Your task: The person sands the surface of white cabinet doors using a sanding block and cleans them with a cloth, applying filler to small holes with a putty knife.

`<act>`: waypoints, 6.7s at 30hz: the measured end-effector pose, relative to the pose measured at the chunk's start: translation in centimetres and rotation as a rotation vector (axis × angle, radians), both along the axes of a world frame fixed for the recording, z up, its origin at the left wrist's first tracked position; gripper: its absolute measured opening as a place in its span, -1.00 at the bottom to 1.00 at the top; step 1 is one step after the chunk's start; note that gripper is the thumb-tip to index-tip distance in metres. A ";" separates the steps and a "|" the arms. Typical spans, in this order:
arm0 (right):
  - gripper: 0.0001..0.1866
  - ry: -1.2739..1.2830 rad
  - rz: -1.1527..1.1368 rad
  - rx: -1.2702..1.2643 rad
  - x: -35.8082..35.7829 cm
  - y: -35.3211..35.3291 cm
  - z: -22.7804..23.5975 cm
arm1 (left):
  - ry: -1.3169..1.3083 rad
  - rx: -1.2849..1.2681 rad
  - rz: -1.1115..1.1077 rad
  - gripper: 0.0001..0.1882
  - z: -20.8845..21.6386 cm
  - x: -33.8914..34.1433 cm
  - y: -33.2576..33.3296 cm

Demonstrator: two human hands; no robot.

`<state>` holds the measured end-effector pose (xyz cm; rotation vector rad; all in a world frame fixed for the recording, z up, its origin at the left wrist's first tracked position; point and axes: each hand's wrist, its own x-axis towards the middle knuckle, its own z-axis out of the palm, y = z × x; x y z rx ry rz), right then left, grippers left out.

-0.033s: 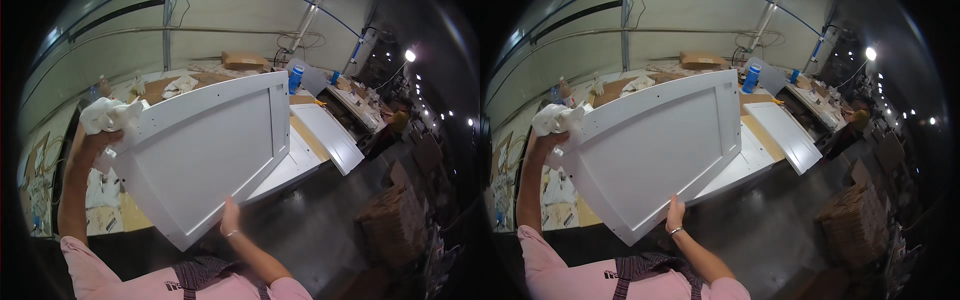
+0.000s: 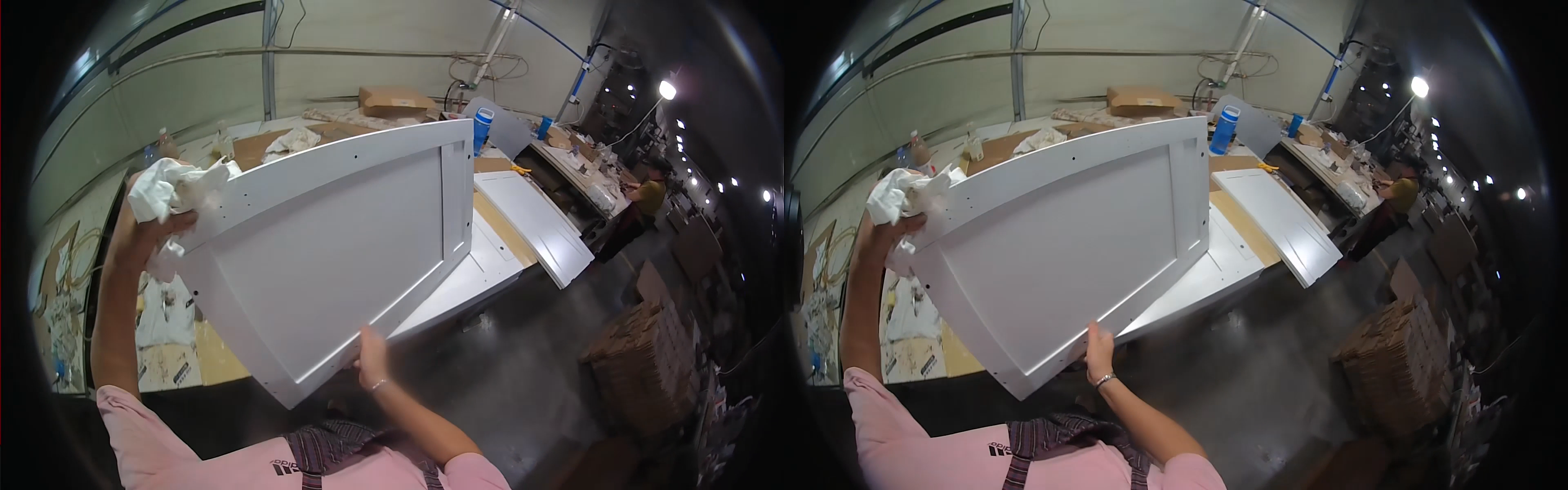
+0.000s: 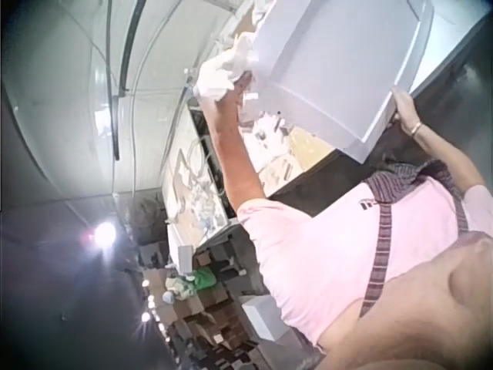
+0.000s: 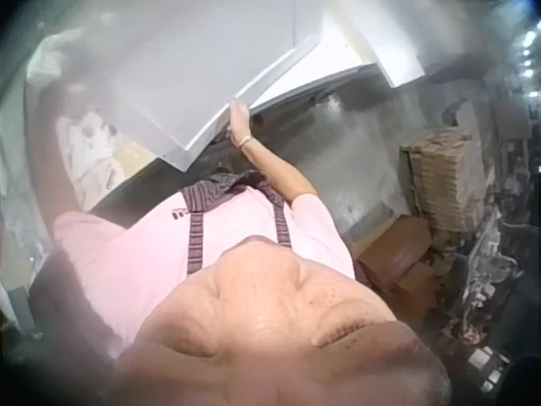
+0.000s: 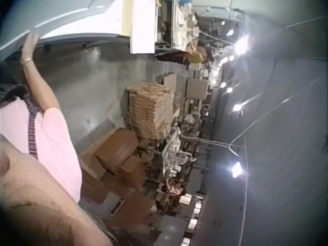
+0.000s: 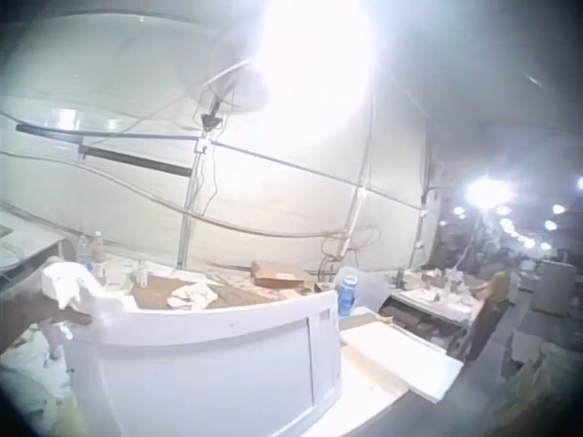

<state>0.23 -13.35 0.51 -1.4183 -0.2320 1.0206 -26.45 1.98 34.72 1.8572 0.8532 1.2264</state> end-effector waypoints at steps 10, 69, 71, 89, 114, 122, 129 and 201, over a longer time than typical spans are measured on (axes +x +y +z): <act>-0.83 -0.589 0.205 0.158 19.7 4.6 5.1 | 0.137 -0.080 -0.113 -0.82 1.5 0.1 5.7; -0.54 -0.687 0.104 0.356 41.0 13.7 18.8 | 0.395 1.115 0.278 -0.69 -1.5 53.3 11.0; -0.58 -0.711 0.092 0.442 41.2 14.5 17.4 | 0.595 1.202 -0.021 -0.71 -3.8 55.8 8.3; -0.50 -0.463 0.051 0.363 41.9 15.9 16.4 | 0.752 0.613 -0.950 -0.70 -22.6 41.6 -2.9; -0.43 -0.414 -0.052 0.242 43.4 16.2 13.8 | 0.666 0.651 -0.183 -0.84 -21.1 37.7 -1.9; -0.41 -0.376 -0.018 0.290 43.5 16.8 13.1 | 0.739 0.581 -0.591 -0.88 -24.4 43.0 -7.5; -0.41 -0.365 -0.008 0.298 43.0 17.1 13.3 | 0.646 0.639 -0.454 -0.80 -25.0 45.0 -8.7; -0.50 -0.186 0.084 0.389 43.0 19.6 13.8 | -0.181 -0.482 0.365 -0.80 -24.7 27.4 -7.3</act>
